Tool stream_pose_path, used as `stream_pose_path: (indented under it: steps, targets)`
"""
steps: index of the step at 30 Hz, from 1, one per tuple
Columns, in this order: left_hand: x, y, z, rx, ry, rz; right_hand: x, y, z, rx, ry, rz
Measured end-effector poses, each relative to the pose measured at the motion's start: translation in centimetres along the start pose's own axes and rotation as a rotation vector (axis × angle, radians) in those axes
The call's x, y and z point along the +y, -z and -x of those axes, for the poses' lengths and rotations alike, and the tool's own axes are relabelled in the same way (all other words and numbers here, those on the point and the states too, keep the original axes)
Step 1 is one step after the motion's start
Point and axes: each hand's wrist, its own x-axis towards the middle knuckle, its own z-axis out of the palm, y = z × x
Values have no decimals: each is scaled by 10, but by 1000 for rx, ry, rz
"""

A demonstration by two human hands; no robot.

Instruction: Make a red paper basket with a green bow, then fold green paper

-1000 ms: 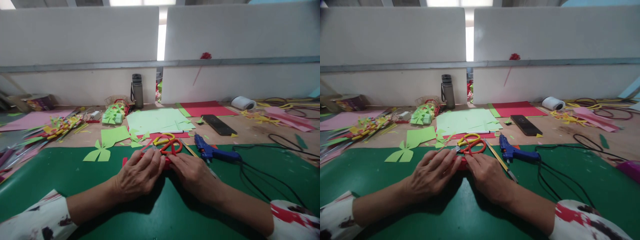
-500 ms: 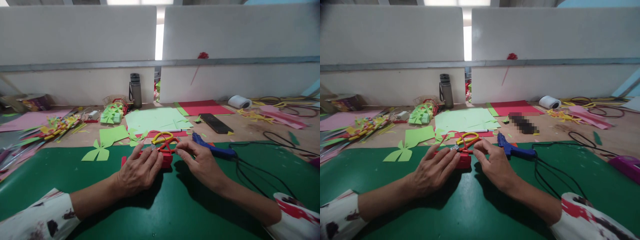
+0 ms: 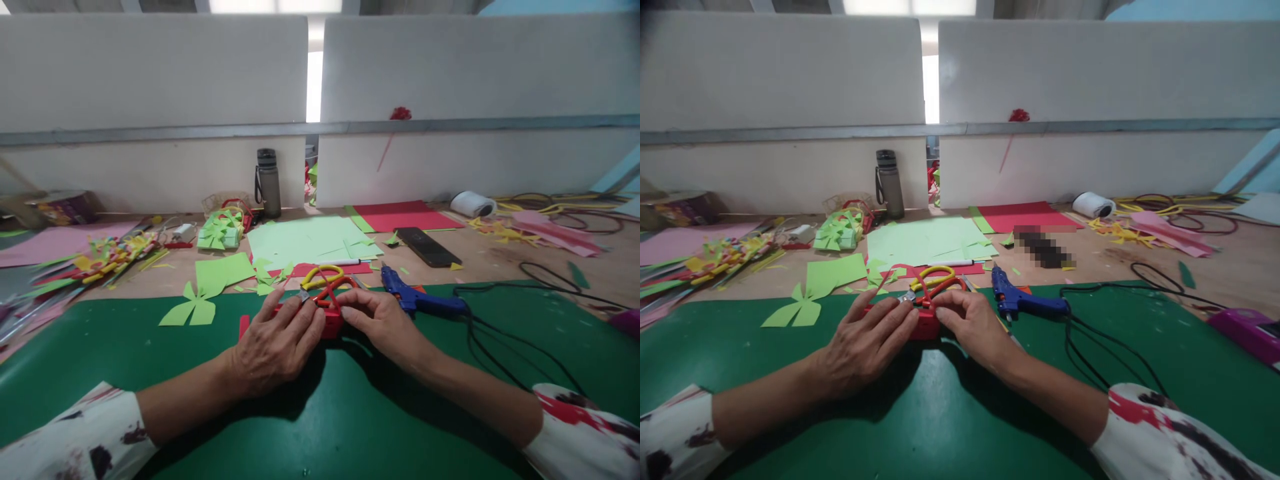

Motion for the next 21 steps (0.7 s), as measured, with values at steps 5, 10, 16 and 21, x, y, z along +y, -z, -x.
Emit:
stream_pose_path:
  steps: [5, 10, 16, 21]
  targets:
    - [0, 0, 0, -26, -6, 4, -5, 5, 3, -5, 118, 99]
    - [-1, 0, -1, -35, -6, 13, -5, 6, 8, -12, 138, 209]
    - [0, 2, -2, -41, -16, 3, -4, 4, 10, -8, 149, 312]
    - [0, 1, -1, -33, -27, -12, -5, 5, 11, -8, 172, 367]
